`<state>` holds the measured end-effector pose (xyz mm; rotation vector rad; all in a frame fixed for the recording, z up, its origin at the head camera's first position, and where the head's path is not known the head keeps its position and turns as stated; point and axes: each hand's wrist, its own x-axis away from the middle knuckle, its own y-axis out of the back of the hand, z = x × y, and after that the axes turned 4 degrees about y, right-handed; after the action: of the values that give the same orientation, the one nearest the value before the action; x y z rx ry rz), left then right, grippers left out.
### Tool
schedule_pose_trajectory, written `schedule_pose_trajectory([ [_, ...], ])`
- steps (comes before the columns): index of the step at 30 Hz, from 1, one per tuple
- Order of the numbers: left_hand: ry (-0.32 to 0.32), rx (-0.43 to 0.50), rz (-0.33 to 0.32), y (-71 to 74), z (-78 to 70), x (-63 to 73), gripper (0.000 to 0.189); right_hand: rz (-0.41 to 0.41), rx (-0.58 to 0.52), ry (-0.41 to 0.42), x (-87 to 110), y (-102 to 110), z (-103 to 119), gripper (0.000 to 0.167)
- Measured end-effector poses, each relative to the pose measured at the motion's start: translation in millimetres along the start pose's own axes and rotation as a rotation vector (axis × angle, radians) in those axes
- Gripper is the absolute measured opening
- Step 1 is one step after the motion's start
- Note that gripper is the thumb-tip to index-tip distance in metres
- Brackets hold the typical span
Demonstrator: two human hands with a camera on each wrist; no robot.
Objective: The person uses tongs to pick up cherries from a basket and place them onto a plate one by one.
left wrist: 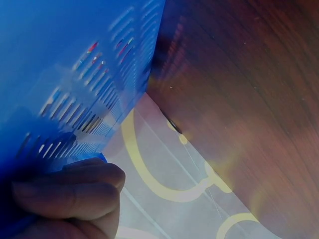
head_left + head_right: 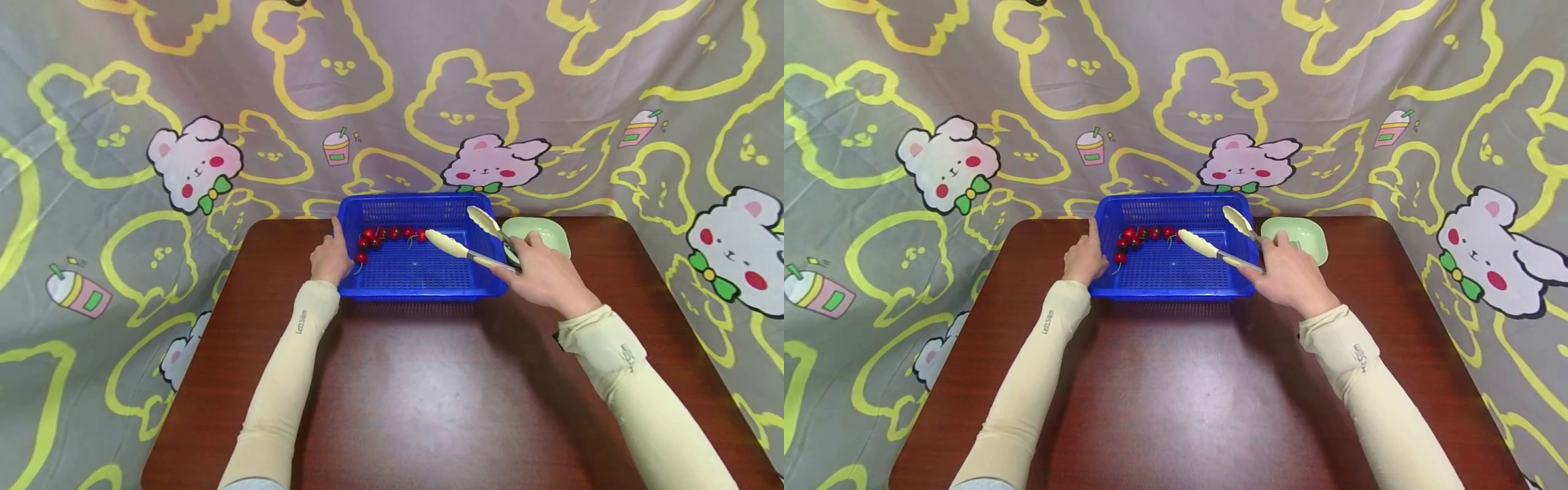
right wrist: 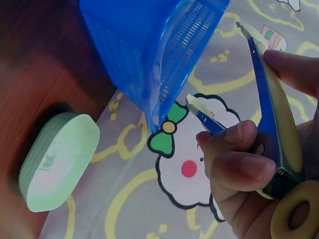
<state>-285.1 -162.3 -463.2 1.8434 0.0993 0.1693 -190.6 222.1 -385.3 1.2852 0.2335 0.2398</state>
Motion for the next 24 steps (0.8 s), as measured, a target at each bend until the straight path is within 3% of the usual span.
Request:
schedule_pose_trajectory([
  [14, -0.002, -0.014, -0.007, -0.1, -0.7, 0.1, 0.100, 0.096, 0.060, 0.033, -47.1, -8, 17, 0.070],
  [24, 0.009, -0.006, -0.001, 1.7, -0.6, 0.3, 0.099, 0.226, 0.143, 0.054, -75.3, -14, 34, 0.070],
])
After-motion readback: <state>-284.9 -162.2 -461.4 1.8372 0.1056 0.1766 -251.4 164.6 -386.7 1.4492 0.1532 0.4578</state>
